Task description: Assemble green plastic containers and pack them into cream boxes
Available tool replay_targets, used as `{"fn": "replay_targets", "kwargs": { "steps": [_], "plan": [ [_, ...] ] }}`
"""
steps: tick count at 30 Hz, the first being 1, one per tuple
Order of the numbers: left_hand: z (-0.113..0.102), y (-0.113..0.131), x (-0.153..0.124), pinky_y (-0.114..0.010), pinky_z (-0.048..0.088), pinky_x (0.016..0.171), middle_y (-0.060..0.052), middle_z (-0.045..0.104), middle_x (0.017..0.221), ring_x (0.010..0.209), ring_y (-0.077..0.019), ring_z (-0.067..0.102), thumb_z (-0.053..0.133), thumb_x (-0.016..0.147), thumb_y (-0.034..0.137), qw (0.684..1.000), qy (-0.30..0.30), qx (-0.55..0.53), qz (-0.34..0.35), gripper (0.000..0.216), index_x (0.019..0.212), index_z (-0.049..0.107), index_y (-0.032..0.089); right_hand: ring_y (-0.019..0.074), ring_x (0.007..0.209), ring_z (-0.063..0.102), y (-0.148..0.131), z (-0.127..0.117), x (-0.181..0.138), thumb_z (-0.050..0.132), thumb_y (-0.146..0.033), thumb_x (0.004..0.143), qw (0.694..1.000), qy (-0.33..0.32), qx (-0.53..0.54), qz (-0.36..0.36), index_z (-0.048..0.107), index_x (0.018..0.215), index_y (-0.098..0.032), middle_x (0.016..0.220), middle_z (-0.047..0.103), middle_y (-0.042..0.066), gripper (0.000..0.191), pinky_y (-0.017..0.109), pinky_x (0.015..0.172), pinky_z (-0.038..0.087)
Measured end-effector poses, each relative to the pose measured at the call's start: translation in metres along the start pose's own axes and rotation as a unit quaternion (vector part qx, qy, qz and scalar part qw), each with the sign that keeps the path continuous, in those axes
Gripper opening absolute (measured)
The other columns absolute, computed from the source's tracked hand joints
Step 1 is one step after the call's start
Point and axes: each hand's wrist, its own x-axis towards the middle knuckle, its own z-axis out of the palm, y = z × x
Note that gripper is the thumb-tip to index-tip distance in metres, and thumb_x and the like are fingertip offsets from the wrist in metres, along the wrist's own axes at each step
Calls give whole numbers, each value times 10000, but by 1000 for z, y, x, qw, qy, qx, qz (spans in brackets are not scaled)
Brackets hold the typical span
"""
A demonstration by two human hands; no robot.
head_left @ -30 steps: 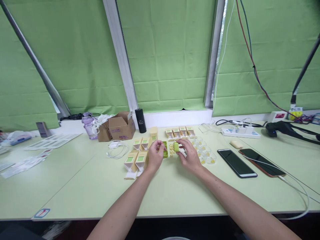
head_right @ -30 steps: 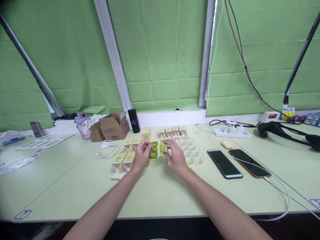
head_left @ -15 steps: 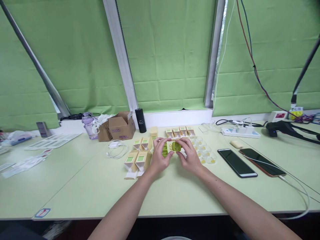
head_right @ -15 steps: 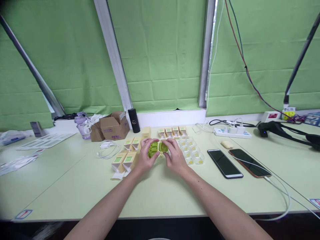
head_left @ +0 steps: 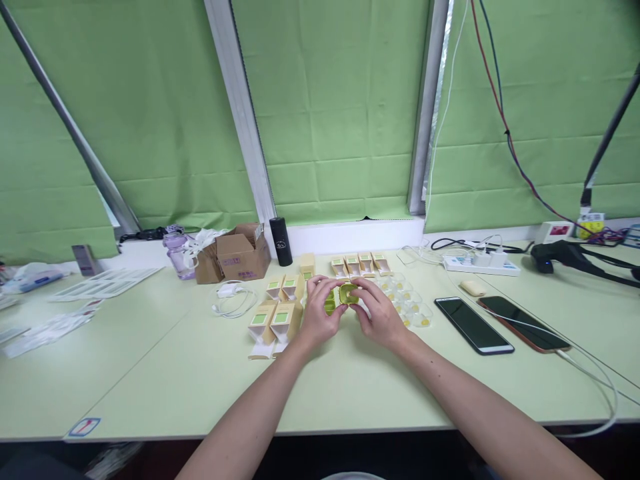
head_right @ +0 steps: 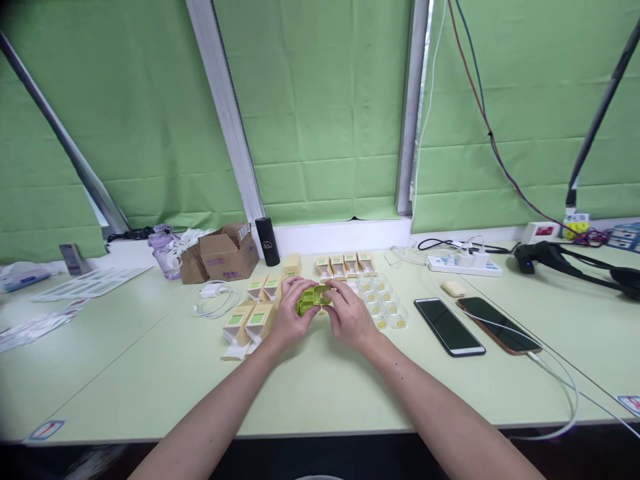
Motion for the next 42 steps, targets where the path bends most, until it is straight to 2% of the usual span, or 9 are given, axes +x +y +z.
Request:
{"fn": "replay_targets", "kwargs": {
  "steps": [5,13,25,33,42],
  "plan": [
    [-1,0,0,-568,466,1110,-102,705,1224,1292,-339,484,739,858,164,1000,3,0,3,395,1239,667,241,318,1293,623,2,1,-1,491,-127,1026,1000,-10,-1,-9,599,1333,-250,1395,599,182,348,524,985,627],
    [-1,3,-1,-553,478,1094,-101,712,1212,1274,-328,501,739,860,144,1000,15,17,21,397,1239,664,237,322,1288,611,0,2,0,454,-100,1024,999,-27,-14,-12,562,1388,-245,1369,583,178,406,517,1000,613],
    [-2,3,0,-560,488,1083,-104,729,1196,1257,-332,529,751,871,179,999,22,12,19,377,1237,682,237,305,1323,614,2,2,-2,478,-116,1038,1000,-7,7,-12,612,1307,-242,1382,603,177,326,525,1032,609],
    [-2,3,-1,-575,494,1080,-104,728,1194,1258,-337,543,751,884,221,999,25,21,17,370,1248,687,241,315,1307,630,2,4,-2,483,-127,1032,1000,1,8,-9,628,1344,-272,1404,608,161,373,513,1009,624],
    [-2,3,-1,-575,497,1079,-107,731,1204,1262,-332,532,742,899,206,999,27,21,25,368,1260,684,234,310,1314,621,1,3,-1,470,-132,1051,1000,-1,-3,-17,633,1299,-253,1399,598,176,321,510,995,629]
  ]
}}
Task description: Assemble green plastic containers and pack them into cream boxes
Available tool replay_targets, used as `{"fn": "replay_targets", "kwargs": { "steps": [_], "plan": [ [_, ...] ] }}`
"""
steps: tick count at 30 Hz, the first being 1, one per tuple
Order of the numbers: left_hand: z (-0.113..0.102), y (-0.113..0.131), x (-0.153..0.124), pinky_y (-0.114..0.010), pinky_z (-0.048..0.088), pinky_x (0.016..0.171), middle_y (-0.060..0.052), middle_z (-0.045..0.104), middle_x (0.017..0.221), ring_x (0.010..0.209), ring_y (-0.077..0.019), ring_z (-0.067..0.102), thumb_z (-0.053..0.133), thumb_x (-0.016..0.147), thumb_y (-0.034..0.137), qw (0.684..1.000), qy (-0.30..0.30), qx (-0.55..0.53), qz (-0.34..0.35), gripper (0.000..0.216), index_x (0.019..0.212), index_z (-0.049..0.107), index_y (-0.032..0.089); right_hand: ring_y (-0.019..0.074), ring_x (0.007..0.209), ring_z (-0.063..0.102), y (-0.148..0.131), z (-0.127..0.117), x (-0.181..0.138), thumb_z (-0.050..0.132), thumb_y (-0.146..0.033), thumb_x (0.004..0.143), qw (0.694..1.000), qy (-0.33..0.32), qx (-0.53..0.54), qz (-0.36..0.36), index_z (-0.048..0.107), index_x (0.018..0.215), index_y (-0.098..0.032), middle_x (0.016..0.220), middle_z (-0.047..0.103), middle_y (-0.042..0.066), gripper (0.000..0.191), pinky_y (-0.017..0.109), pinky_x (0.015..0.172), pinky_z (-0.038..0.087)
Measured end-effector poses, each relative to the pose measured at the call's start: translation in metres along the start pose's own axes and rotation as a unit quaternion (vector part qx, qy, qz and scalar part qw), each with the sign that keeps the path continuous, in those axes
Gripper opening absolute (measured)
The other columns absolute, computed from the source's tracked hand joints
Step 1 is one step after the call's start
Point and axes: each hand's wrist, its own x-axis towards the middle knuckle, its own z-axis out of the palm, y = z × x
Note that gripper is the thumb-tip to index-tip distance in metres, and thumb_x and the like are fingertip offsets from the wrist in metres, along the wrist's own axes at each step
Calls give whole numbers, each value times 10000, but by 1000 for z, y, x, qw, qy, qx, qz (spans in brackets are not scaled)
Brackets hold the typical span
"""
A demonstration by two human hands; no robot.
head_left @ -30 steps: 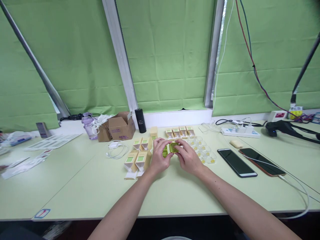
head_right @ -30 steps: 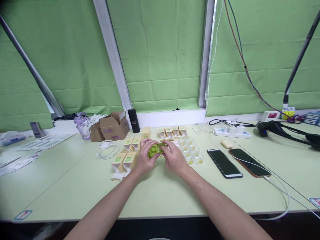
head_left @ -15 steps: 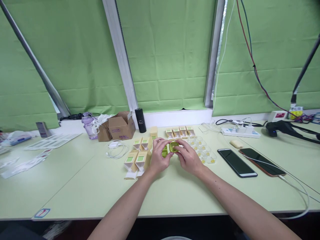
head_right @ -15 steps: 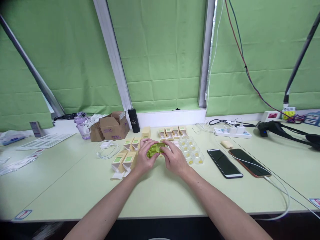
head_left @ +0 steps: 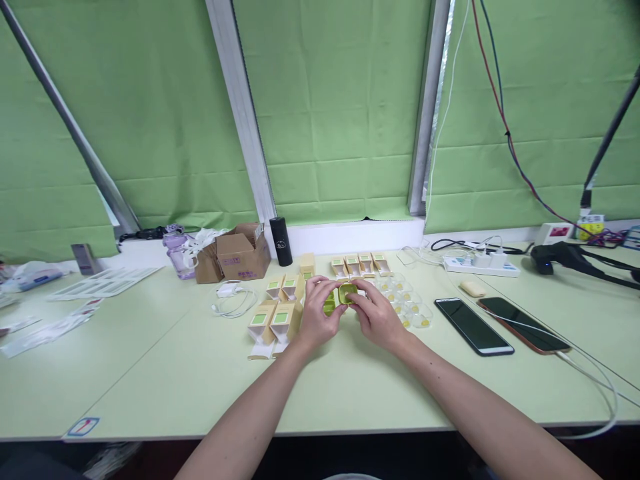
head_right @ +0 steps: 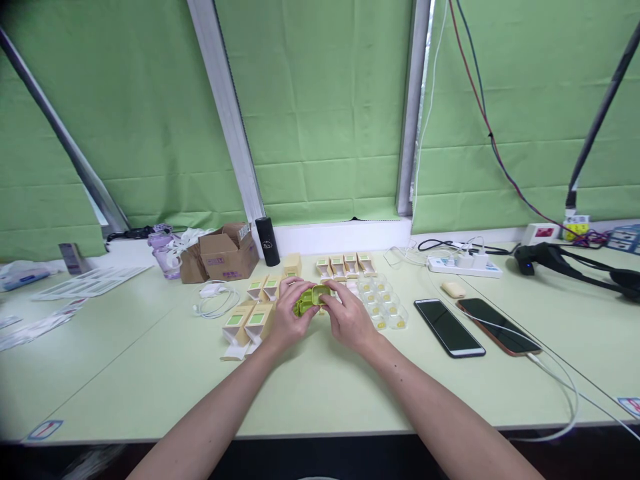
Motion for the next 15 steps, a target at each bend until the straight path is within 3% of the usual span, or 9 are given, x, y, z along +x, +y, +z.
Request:
{"fn": "replay_targets", "kwargs": {
  "steps": [9,15],
  "plan": [
    [1,-2,0,-559,510,1071,-108,738,1187,1254,-331,551,755,907,261,1000,10,-4,-12,367,1267,691,237,323,1389,597,-4,1,1,527,-173,1038,998,26,33,44,474,1501,-272,1427,634,163,476,592,1107,574],
    [1,-3,2,-526,523,1069,-123,728,1159,1244,-320,570,744,939,372,998,29,-22,-45,322,1222,719,218,326,1389,595,-4,1,1,548,-190,1029,996,39,51,60,466,1494,-273,1437,632,160,479,583,1095,574]
  ]
}}
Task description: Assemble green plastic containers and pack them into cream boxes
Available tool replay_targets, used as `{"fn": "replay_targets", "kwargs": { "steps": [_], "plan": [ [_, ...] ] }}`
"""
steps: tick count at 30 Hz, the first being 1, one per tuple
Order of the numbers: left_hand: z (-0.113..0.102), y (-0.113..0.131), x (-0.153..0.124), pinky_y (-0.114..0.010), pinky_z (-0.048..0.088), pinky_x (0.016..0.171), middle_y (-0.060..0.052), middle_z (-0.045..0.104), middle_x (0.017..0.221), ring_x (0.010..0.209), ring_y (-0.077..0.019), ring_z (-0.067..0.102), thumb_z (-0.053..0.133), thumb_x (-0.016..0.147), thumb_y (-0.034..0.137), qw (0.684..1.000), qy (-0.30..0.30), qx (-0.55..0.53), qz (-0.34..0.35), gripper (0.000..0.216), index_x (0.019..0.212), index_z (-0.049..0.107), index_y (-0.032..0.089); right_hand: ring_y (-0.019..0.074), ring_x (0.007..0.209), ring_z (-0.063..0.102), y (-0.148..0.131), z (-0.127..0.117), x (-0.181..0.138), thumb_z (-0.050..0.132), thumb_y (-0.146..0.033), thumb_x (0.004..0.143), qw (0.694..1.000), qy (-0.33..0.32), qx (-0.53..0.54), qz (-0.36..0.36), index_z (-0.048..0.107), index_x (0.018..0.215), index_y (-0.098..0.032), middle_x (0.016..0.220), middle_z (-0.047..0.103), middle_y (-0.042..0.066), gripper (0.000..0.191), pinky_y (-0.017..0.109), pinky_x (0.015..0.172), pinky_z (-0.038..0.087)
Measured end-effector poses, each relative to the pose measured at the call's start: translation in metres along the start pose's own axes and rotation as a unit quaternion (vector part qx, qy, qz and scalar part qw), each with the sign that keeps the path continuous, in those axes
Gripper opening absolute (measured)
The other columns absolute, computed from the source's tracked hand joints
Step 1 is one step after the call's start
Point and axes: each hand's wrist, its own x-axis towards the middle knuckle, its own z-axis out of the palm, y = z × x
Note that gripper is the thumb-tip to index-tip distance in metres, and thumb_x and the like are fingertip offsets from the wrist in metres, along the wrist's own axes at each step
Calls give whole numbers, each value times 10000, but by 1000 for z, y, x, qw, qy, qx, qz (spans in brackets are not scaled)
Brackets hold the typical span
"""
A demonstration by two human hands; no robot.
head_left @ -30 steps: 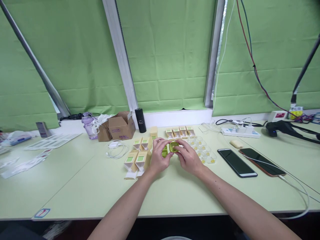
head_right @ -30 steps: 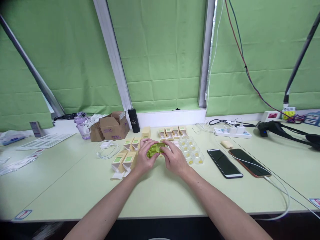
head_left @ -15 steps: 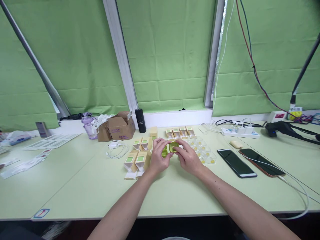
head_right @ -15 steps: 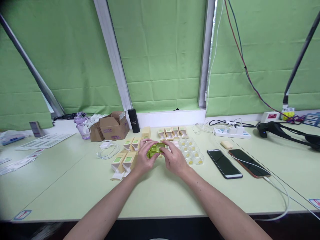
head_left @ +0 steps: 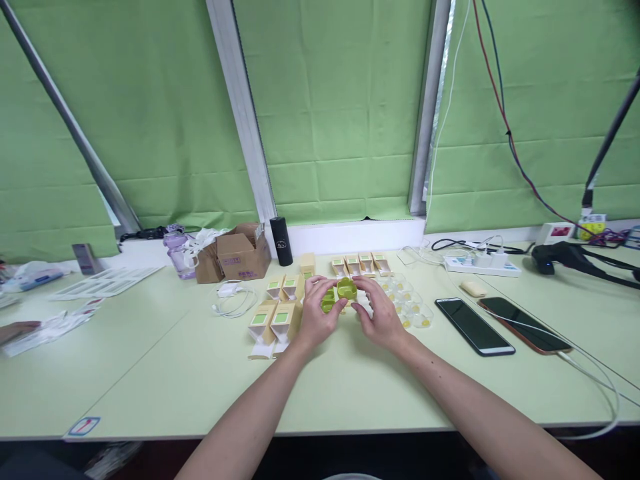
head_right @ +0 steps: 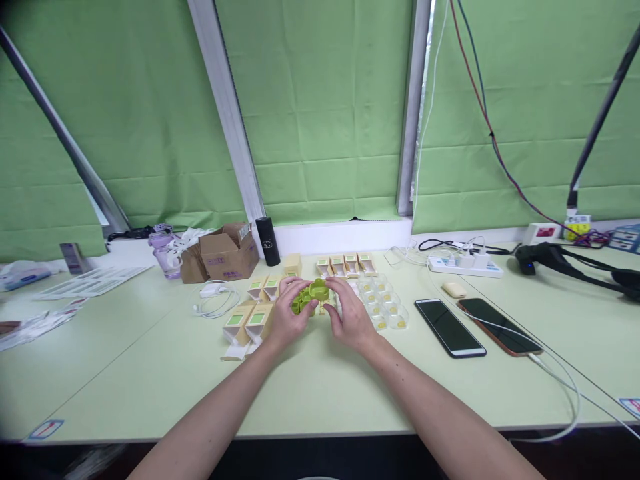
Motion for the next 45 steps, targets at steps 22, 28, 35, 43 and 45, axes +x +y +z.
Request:
{"fn": "replay_targets", "kwargs": {
  "steps": [22,28,35,43,45],
  "plan": [
    [8,-9,-2,-386,499,861,-93,593,923,981,-258,621,534,1022,580,991,-32,-43,-124,520,707,658,186,321,1343,599,1,-2,0,545,-159,1003,999,-23,-46,-4,547,1414,-287,1398,618,142,430,546,1077,571],
    [8,-10,-2,-383,477,868,-72,566,839,966,-261,600,479,1047,568,990,-27,-66,-122,573,617,572,201,323,1342,579,3,-1,0,653,-225,950,998,-35,33,44,550,1389,-276,1399,618,136,454,537,1109,534],
    [4,-9,-2,-398,508,963,-86,593,1007,1050,-268,614,597,1005,376,992,-23,-75,-102,241,896,722,201,292,1216,624,6,0,2,689,-321,950,978,8,154,140,623,1260,-268,1286,647,112,321,463,993,570],
    [3,-4,-2,-495,463,1142,-117,612,1252,1305,-309,544,673,955,288,992,-65,-87,-59,369,1319,632,247,278,1115,661,13,2,0,747,-476,918,929,11,294,224,651,1183,-257,1191,668,91,357,434,957,551],
    [3,-4,-2,-516,434,1174,-115,631,1279,1361,-318,496,684,951,288,992,-73,-81,-57,378,1324,633,259,274,1086,669,14,1,0,776,-505,889,910,7,332,249,667,1160,-257,1167,673,83,383,421,935,554]
  ]
}}
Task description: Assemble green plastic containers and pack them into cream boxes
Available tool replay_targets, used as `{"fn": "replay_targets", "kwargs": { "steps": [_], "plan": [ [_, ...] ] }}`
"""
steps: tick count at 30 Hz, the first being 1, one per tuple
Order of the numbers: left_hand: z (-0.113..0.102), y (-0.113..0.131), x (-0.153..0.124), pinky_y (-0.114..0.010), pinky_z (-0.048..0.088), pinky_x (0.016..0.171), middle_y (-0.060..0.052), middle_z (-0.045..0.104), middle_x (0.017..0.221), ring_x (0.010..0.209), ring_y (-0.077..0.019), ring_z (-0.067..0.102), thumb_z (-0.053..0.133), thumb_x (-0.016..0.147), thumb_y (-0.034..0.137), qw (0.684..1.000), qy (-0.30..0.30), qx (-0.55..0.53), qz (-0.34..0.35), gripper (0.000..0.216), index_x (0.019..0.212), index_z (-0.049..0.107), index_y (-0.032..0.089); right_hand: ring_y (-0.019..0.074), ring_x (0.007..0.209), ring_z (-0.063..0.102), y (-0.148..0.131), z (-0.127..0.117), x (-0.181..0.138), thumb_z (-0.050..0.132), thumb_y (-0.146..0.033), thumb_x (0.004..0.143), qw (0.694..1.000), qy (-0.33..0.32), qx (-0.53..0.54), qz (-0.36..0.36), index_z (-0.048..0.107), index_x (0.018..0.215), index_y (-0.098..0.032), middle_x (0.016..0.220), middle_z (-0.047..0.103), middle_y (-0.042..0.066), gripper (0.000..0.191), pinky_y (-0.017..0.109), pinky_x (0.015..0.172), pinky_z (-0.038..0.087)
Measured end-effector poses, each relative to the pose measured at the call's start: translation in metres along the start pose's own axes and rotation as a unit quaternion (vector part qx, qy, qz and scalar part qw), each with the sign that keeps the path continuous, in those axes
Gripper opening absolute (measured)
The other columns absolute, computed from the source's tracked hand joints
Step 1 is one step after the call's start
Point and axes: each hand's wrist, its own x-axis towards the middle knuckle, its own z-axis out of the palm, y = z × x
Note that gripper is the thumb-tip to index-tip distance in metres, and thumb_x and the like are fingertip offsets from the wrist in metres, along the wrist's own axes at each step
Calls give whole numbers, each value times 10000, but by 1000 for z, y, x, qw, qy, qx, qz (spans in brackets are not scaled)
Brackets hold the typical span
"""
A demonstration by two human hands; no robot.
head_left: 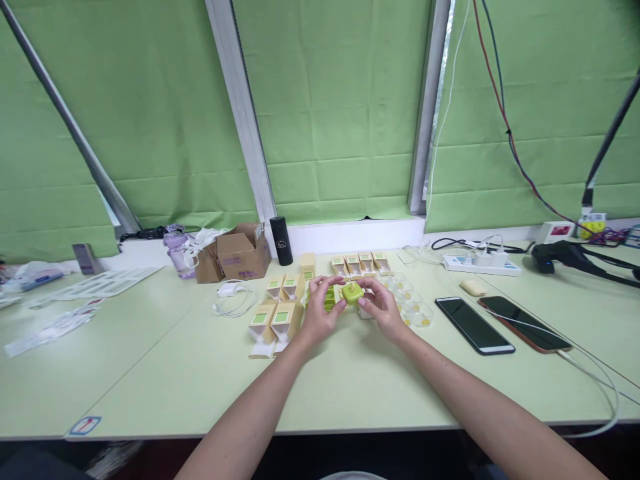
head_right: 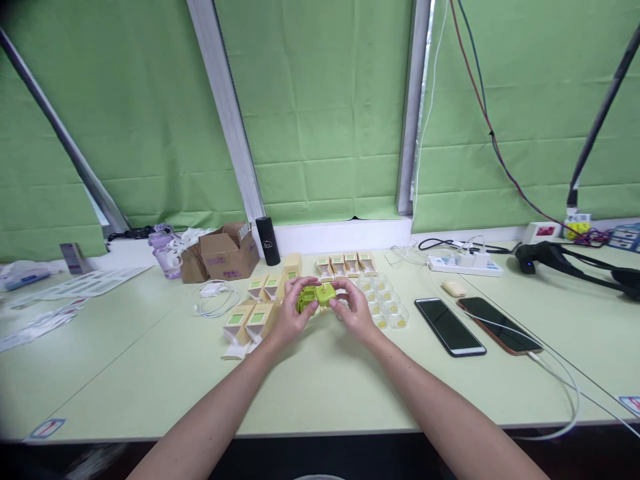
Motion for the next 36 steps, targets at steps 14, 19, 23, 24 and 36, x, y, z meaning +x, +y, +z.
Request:
{"fn": "replay_targets", "kwargs": {
  "steps": [14,19,23,24,36],
  "plan": [
    [2,12,-2,-571,400,1187,-99,636,1337,1370,-325,411,737,896,172,997,-56,38,41,528,1397,638,309,291,1055,708,-6,0,2,847,-555,809,995,-12,62,73,778,1117,-245,1128,772,88,443,411,910,560],
    [3,16,-1,-556,402,1185,-99,615,1302,1360,-321,445,743,893,181,998,-48,28,27,436,1302,722,330,281,1045,712,-5,0,3,830,-559,833,998,-1,30,59,775,1111,-246,1115,777,79,423,392,880,570],
    [3,5,4,-523,422,1167,-107,662,1261,1321,-320,522,796,869,252,999,3,-44,-12,408,1271,728,280,281,1042,716,-5,-2,6,721,-579,918,999,23,-16,39,755,1097,-244,1092,780,85,381,399,865,573],
    [3,1,5,-509,428,1163,-111,668,1270,1308,-314,547,803,870,290,997,18,-72,-30,411,1273,725,267,280,1032,717,-6,-4,7,688,-562,942,998,35,-47,33,747,1089,-242,1079,781,86,357,403,861,569],
    [0,-29,16,-376,530,944,-73,761,1158,1059,-224,690,953,676,360,888,83,-416,-180,590,1208,730,233,328,1133,556,-25,-18,7,739,-211,814,788,-140,-599,-18,747,1022,-216,1085,740,108,208,447,958,411]
  ]
}}
